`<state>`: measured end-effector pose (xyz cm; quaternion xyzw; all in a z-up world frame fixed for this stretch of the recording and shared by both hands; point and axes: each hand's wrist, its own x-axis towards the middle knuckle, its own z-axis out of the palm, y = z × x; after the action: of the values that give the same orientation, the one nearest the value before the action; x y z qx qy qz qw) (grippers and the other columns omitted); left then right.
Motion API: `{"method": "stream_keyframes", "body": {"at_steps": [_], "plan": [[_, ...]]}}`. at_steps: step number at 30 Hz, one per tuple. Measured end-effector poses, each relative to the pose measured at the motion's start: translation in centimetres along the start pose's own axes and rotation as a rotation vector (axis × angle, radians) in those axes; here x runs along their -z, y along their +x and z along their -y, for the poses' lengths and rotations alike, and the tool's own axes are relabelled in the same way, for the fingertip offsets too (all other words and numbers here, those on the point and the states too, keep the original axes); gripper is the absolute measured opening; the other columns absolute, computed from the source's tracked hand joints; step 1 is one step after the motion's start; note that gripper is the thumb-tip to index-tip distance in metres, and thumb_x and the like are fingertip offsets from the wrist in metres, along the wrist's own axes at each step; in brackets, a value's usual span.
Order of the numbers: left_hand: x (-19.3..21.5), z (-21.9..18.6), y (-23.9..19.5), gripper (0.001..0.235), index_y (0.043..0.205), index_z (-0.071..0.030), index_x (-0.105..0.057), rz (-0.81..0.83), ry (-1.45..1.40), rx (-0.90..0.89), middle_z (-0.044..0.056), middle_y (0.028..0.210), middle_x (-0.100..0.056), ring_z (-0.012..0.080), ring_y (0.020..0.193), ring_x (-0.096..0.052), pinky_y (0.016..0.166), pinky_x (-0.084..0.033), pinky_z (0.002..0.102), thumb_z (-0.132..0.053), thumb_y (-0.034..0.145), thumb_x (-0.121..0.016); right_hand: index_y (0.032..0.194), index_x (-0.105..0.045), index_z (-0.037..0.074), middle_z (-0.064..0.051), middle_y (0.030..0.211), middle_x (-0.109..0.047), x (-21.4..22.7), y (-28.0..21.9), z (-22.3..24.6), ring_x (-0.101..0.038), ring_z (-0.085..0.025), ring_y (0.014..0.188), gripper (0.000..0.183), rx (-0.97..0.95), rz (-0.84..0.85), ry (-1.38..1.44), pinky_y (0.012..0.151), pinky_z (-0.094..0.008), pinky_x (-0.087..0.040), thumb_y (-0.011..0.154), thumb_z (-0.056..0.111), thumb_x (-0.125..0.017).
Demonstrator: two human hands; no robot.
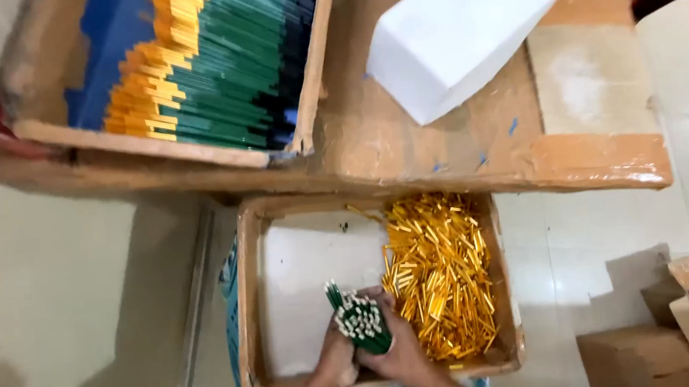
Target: Inserting green brush handles into gold metal ferrules and packing them into a box.
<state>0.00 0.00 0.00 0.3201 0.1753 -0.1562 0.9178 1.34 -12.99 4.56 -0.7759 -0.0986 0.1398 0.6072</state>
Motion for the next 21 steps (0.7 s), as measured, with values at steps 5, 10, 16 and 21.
{"method": "stream_keyframes", "body": {"at_steps": [5,10,16,21], "plan": [[-0.8,0.1,-0.7,0.045,0.129,-0.007,-0.064,-0.267,-0.104,0.104,0.005,0.117,-0.072,0.0187,0.11,-0.067,0.097,-0.054,0.035,-0.038,0.1,-0.047,0.137,-0.048,0.004,-0.01,0.096,-0.075,0.4,0.5,1.6,-0.076,-0.021,0.087,0.078,-0.218,-0.033,-0.119,0.078,-0.034,-0.061,0.066,0.011,-0.08],[8.2,7.3,0.8,0.06,0.142,0.0,-0.067,-0.026,-0.188,0.099,0.007,0.107,-0.067,0.019,0.092,-0.058,0.069,-0.04,0.035,-0.049,0.116,-0.046,0.122,-0.054,0.01,-0.006,0.092,-0.076,4.1,3.0,1.2,-0.076,-0.02,0.084,0.073,-0.427,-0.183,0.387,0.077,-0.038,-0.065,0.059,0.007,-0.09],[-2.5,1.2,-0.4,0.046,0.125,0.0,-0.067,-0.057,0.37,0.075,0.013,0.115,-0.076,0.0231,0.111,-0.073,0.1,-0.056,0.037,-0.035,0.098,-0.057,0.101,-0.069,0.003,-0.004,0.09,-0.072,12.3,12.0,12.4,-0.07,-0.014,0.082,0.028,0.107,-0.192,0.261,0.073,-0.03,-0.06,0.08,0.012,-0.084],[-17.1,-14.9,1.1,0.058,0.142,0.0,-0.051,0.038,1.118,-1.103,0.021,0.153,-0.052,0.0333,0.147,-0.047,0.122,-0.036,0.045,-0.014,0.091,-0.074,0.122,-0.05,0.013,-0.001,0.106,-0.067,14.3,19.8,17.7,-0.066,-0.01,0.096,0.046,0.584,-0.138,0.397,0.083,-0.026,-0.057,0.088,0.008,-0.08]]}}
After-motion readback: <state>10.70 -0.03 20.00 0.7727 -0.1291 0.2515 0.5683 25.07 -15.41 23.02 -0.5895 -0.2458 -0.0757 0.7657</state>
